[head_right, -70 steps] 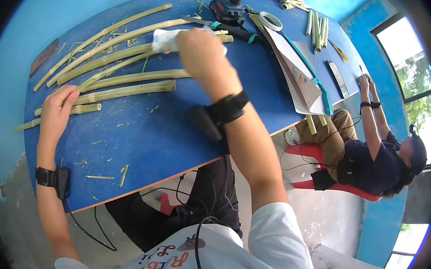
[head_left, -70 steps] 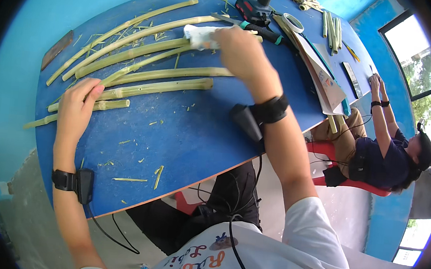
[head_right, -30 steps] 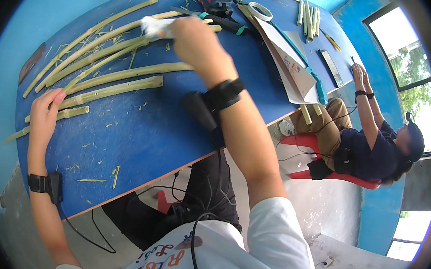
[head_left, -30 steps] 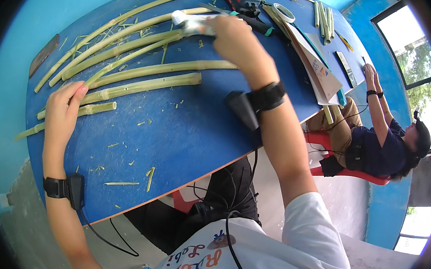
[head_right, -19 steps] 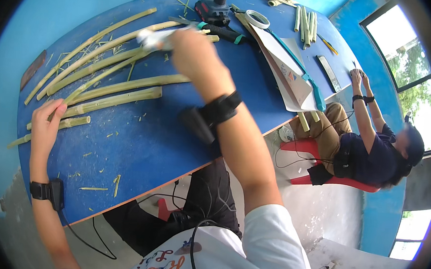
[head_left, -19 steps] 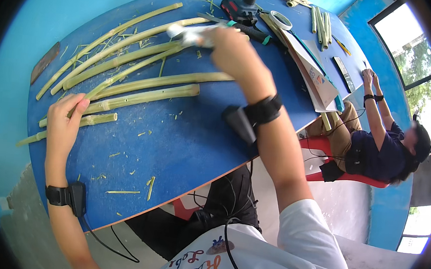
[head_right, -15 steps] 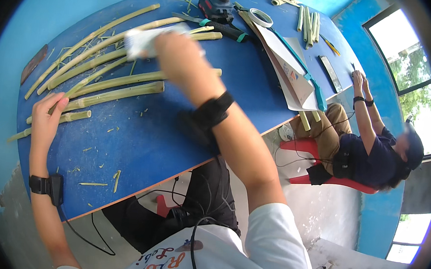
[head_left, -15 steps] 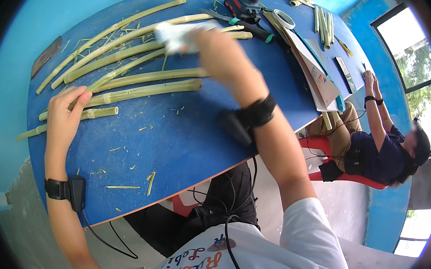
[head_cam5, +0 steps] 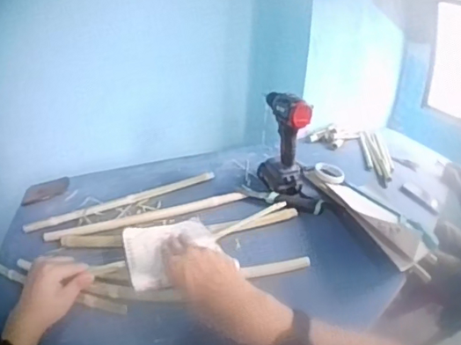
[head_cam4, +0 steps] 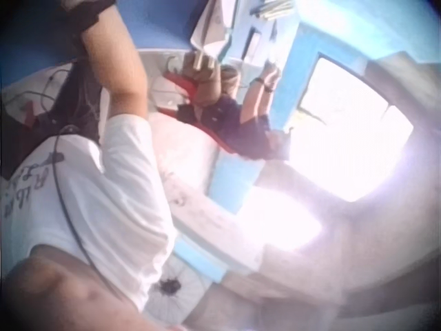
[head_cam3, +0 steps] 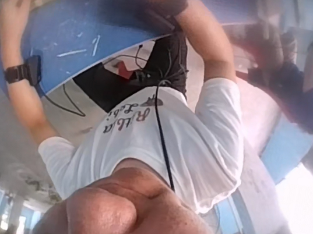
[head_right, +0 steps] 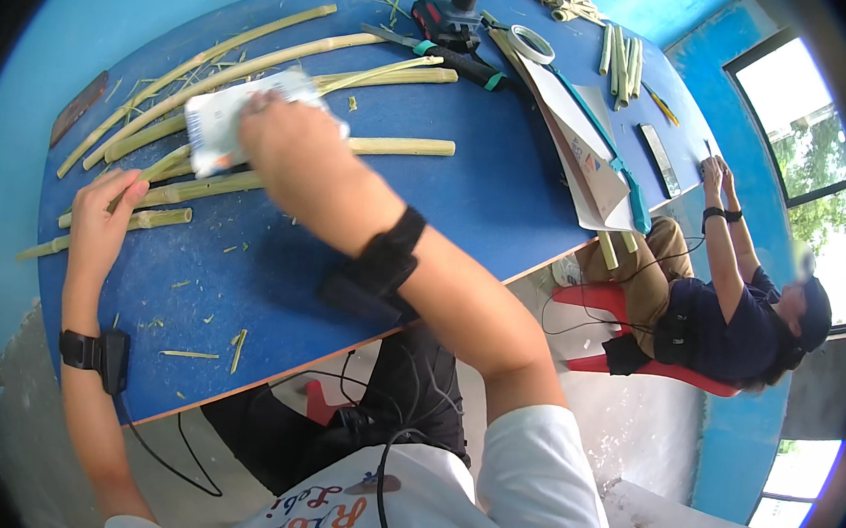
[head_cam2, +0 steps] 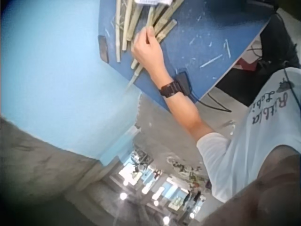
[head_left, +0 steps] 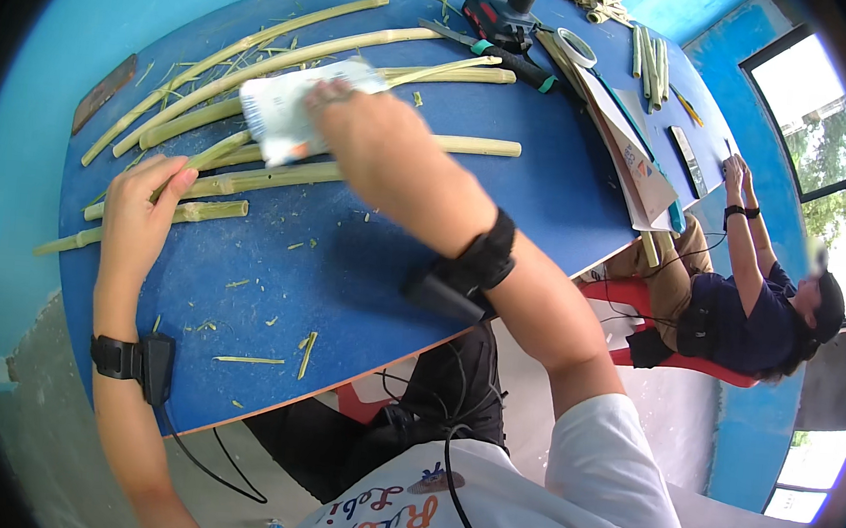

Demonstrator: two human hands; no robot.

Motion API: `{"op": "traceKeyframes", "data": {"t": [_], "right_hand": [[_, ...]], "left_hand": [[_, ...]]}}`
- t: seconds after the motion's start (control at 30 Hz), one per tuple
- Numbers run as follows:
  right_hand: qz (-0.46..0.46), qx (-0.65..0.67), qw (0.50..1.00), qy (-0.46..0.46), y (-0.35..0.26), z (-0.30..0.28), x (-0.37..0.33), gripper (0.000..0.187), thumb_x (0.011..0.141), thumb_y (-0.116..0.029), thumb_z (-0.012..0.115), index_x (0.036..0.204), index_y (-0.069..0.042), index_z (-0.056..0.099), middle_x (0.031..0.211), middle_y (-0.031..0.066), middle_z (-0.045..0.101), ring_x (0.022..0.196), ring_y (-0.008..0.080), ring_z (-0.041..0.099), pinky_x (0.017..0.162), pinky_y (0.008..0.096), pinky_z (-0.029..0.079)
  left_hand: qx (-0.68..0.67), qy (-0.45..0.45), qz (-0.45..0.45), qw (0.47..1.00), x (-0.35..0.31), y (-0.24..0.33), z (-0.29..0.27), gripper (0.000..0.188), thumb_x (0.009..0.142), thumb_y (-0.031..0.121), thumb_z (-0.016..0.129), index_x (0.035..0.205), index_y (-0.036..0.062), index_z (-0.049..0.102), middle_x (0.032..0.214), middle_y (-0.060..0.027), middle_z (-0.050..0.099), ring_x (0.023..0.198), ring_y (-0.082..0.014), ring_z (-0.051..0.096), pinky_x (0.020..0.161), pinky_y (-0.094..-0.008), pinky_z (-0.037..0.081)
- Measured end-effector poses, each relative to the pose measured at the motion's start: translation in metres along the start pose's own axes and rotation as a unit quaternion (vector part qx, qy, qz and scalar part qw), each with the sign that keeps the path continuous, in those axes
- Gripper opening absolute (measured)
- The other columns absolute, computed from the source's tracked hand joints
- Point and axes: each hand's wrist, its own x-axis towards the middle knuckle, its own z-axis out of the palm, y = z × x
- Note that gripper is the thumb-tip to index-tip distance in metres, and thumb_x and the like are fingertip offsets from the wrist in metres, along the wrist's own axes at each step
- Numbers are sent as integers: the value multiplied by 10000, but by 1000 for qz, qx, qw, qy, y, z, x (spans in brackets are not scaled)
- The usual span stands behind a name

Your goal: Sanding or wiping down bamboo strips with a cloth or sandpaper.

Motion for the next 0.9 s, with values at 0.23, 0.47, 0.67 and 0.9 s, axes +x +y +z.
{"op": "traceKeyframes", "data": {"t": [0.23, 0.47, 0.67, 0.9], "right_hand": [[110, 38, 992, -48, 64, -20, -7, 475, 649, 90, 460, 1094, -24, 583, 945, 208, 620, 894, 331, 603, 769, 410, 477], [-47, 58, 996, 48, -1, 0, 3, 232, 728, 0, 520, 951, 5, 584, 898, 167, 627, 797, 321, 624, 723, 399, 509], [29, -23, 999, 22, 68, -8, -13, 205, 733, 3, 515, 915, -41, 600, 886, 157, 629, 817, 320, 619, 690, 412, 498], [21, 75, 996, -37, 25, -6, 1, 465, 660, 74, 493, 1094, -65, 585, 895, 211, 619, 858, 347, 598, 772, 414, 471]], "left_hand": [[-3, -9, -10, 1000, -1, 5, 1, 236, 827, 124, 619, 913, -92, 576, 671, -114, 517, 579, -187, 463, 561, -287, 382], [10, -17, -22, 1000, -2, 5, -1, 241, 829, 128, 616, 916, -92, 572, 665, -111, 503, 584, -189, 459, 563, -289, 376], [-4, -13, 3, 1000, 3, 10, 1, 246, 840, 139, 603, 911, -93, 568, 664, -114, 498, 581, -194, 456, 564, -292, 376], [13, -6, -9, 1000, -3, 5, -2, 247, 839, 176, 601, 902, -63, 596, 706, -127, 558, 590, -230, 506, 572, -303, 398]]}}
